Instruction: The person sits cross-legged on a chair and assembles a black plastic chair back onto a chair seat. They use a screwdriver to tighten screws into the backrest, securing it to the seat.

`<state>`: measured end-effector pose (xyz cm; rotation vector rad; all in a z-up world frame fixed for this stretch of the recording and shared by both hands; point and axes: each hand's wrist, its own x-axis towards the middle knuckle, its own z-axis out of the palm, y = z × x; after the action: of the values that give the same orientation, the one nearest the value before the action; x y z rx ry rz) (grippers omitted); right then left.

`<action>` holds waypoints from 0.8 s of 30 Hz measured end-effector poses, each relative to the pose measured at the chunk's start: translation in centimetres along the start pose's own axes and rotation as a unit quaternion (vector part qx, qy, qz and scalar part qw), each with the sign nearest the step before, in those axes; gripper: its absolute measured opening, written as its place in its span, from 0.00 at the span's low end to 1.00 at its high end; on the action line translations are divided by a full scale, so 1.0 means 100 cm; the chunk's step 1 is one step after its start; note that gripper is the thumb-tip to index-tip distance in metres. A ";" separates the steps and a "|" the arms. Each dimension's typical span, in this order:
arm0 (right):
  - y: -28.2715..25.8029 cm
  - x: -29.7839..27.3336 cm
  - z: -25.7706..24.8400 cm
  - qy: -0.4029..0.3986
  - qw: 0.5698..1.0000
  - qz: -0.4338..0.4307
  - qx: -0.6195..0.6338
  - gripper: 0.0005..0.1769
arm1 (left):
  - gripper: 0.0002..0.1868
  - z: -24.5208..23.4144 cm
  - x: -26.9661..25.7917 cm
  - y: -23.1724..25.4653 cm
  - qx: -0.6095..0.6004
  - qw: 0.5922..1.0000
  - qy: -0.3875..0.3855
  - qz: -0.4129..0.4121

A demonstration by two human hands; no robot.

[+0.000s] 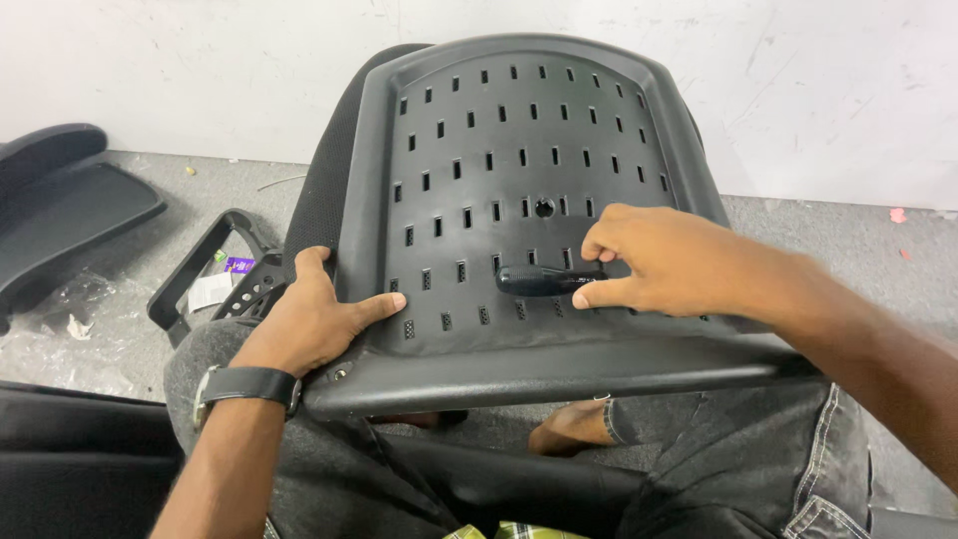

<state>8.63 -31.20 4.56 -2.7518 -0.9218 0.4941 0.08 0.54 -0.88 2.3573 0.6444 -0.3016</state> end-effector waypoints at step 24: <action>0.156 -0.009 0.051 0.164 0.923 0.342 0.070 0.37 | 0.62 0.019 -0.011 -0.015 -0.104 0.990 0.080 0.043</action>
<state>14.59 -43.64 -4.46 -2.8297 0.1688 0.1639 -1.72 -0.14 -2.75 2.2142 0.6163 -0.0059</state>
